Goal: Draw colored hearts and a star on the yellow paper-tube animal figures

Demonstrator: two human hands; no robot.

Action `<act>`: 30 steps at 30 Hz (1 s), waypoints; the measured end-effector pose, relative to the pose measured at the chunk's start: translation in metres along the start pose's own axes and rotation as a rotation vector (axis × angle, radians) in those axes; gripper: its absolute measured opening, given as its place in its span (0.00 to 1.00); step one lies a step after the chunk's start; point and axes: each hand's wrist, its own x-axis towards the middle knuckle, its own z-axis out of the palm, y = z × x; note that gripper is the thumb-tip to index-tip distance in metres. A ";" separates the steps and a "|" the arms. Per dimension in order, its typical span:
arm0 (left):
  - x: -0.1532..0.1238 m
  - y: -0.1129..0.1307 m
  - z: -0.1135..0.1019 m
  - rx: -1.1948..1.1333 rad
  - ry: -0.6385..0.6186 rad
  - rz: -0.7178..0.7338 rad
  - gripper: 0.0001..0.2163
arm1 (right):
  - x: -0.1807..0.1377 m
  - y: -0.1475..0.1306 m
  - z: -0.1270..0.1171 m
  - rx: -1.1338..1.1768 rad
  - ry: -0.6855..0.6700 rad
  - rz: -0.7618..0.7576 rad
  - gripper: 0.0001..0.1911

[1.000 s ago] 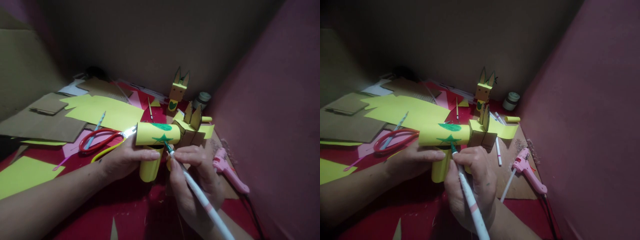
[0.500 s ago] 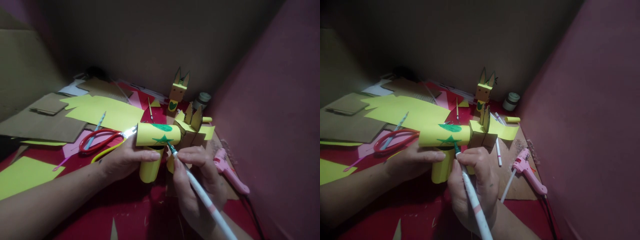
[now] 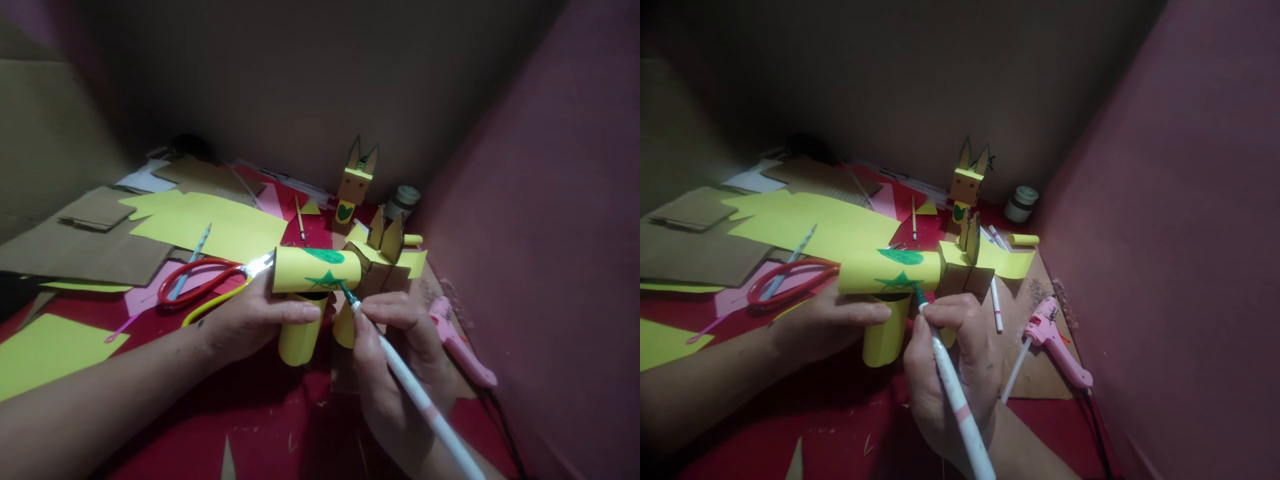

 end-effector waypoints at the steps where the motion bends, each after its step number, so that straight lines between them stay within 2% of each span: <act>1: 0.000 0.000 0.000 -0.001 -0.002 0.003 0.24 | 0.000 0.000 0.000 -0.003 0.008 0.006 0.10; 4: 0.001 -0.001 0.000 0.005 -0.006 0.013 0.25 | 0.000 0.000 0.000 -0.002 0.024 0.004 0.09; 13: -0.001 -0.003 0.000 0.007 0.003 0.027 0.26 | -0.002 -0.001 0.002 0.008 -0.036 -0.065 0.11; 20: 0.000 -0.002 0.001 -0.011 -0.014 0.023 0.23 | -0.005 0.002 0.003 0.014 -0.067 -0.064 0.10; 30: -0.001 -0.003 -0.002 0.016 0.003 0.029 0.26 | -0.001 0.000 0.001 0.005 -0.039 -0.073 0.11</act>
